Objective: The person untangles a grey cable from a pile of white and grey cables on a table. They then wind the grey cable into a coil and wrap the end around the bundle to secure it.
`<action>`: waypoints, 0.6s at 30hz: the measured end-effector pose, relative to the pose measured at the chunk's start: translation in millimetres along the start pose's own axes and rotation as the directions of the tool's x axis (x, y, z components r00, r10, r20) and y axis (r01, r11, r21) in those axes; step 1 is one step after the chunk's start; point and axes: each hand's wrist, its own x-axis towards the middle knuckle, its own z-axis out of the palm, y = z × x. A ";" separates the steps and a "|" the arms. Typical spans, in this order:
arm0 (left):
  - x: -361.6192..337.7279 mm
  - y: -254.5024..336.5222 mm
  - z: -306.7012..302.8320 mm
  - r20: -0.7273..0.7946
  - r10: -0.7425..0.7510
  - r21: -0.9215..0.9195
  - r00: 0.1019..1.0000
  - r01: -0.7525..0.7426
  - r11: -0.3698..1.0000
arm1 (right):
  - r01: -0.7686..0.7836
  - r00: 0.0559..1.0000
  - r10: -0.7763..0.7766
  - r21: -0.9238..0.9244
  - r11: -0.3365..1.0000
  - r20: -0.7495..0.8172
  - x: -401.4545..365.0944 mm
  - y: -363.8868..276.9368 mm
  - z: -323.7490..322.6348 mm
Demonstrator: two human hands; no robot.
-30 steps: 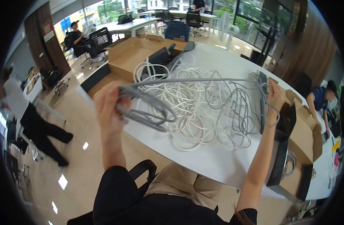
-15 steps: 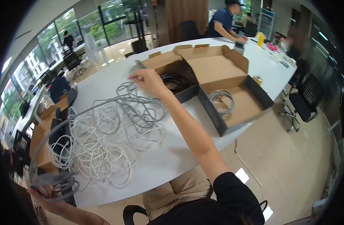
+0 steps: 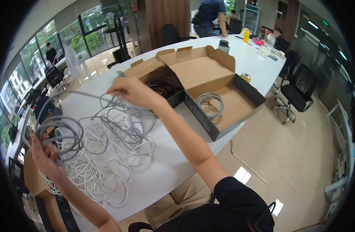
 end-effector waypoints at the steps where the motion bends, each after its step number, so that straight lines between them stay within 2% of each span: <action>1: 2.2 -3.8 -0.2 0.000 0.000 0.022 1.000 0.000 1.000 | 0.003 0.999 -0.002 0.008 1.000 -0.054 0.4 -2.5 -0.4; 2: 5.5 -5.1 1.2 -0.007 0.001 0.055 1.000 -0.001 0.998 | -0.066 0.990 0.079 0.110 0.992 -0.115 1.1 -6.5 1.6; 3: 5.8 -6.3 5.5 -0.038 0.012 0.084 0.999 -0.009 0.996 | -0.076 0.987 0.091 0.116 0.990 -0.130 1.6 -2.6 3.9; 4: 7.0 -7.7 8.3 -0.041 -0.006 0.108 0.999 0.010 0.994 | -0.199 0.978 0.206 0.161 0.967 -0.028 2.0 -2.2 1.7; 7: 7.4 -3.2 12.0 0.052 -0.074 0.020 0.996 0.073 0.997 | -0.157 0.983 0.171 0.174 0.972 -0.071 5.3 -3.6 5.8; 8: 6.3 -0.6 16.8 0.027 -0.072 0.018 0.997 0.072 0.997 | -0.153 0.985 0.162 0.132 0.979 -0.065 6.0 -1.5 6.0; 9: 8.0 -1.7 11.1 0.077 -0.074 0.016 0.994 0.073 0.997 | -0.140 0.987 0.148 0.116 0.983 -0.068 5.8 0.5 6.8; 11: 7.7 2.2 16.6 0.049 -0.038 0.067 0.998 0.035 0.997 | -0.134 0.980 0.167 0.259 0.957 -0.109 5.4 5.2 12.8; 13: 10.7 3.8 12.3 0.075 -0.020 0.119 0.997 0.011 0.993 | -0.162 0.975 0.199 0.304 0.939 -0.096 5.4 4.2 12.9; 17: 10.9 7.9 7.9 0.089 -0.064 0.130 0.994 0.052 0.990 | -0.109 0.990 0.121 0.148 0.983 -0.076 4.8 8.6 9.6; 18: 11.1 7.8 8.3 0.100 -0.069 0.123 0.993 0.057 0.991 | -0.101 0.992 0.112 0.161 0.982 -0.063 6.1 6.5 11.0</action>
